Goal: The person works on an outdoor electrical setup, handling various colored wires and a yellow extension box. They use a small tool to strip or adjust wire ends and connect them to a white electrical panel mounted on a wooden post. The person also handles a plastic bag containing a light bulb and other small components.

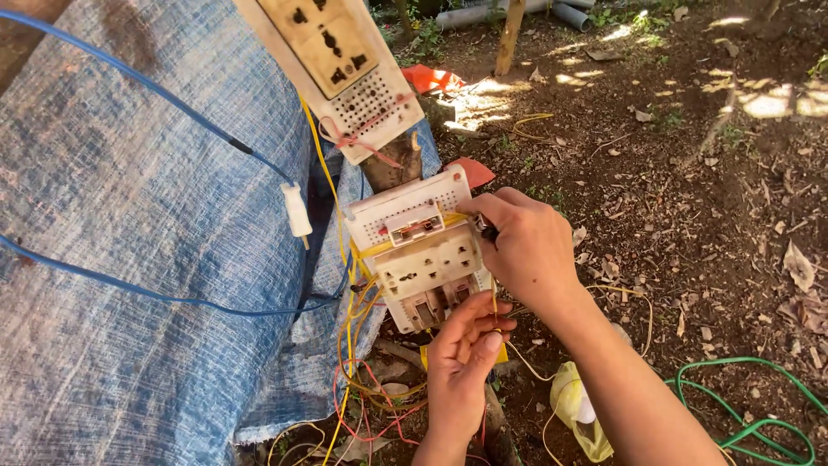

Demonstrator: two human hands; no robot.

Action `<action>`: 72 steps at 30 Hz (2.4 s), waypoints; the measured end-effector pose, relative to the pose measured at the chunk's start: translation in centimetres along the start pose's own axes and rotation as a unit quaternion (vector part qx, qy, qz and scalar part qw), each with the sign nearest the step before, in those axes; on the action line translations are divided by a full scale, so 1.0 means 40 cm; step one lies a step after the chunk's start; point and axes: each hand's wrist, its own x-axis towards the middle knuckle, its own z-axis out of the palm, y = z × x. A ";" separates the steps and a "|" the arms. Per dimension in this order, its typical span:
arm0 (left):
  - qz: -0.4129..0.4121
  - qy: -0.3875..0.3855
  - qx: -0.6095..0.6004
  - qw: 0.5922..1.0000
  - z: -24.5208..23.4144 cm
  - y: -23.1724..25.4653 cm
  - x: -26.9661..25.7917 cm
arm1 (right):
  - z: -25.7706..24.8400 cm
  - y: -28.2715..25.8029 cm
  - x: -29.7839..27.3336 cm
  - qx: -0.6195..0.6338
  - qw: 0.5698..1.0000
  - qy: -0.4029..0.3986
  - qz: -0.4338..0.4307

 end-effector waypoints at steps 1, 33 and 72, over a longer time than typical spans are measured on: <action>-0.004 -0.001 0.002 1.000 0.000 0.004 0.000 | 0.000 -0.001 0.001 0.008 1.000 0.002 0.001; 0.005 -0.014 0.016 1.000 -0.003 0.024 -0.002 | -0.024 0.013 0.017 0.069 0.998 -0.007 -0.008; 0.156 0.058 0.333 0.928 -0.045 0.064 0.010 | -0.025 0.065 -0.086 0.168 0.985 0.015 0.039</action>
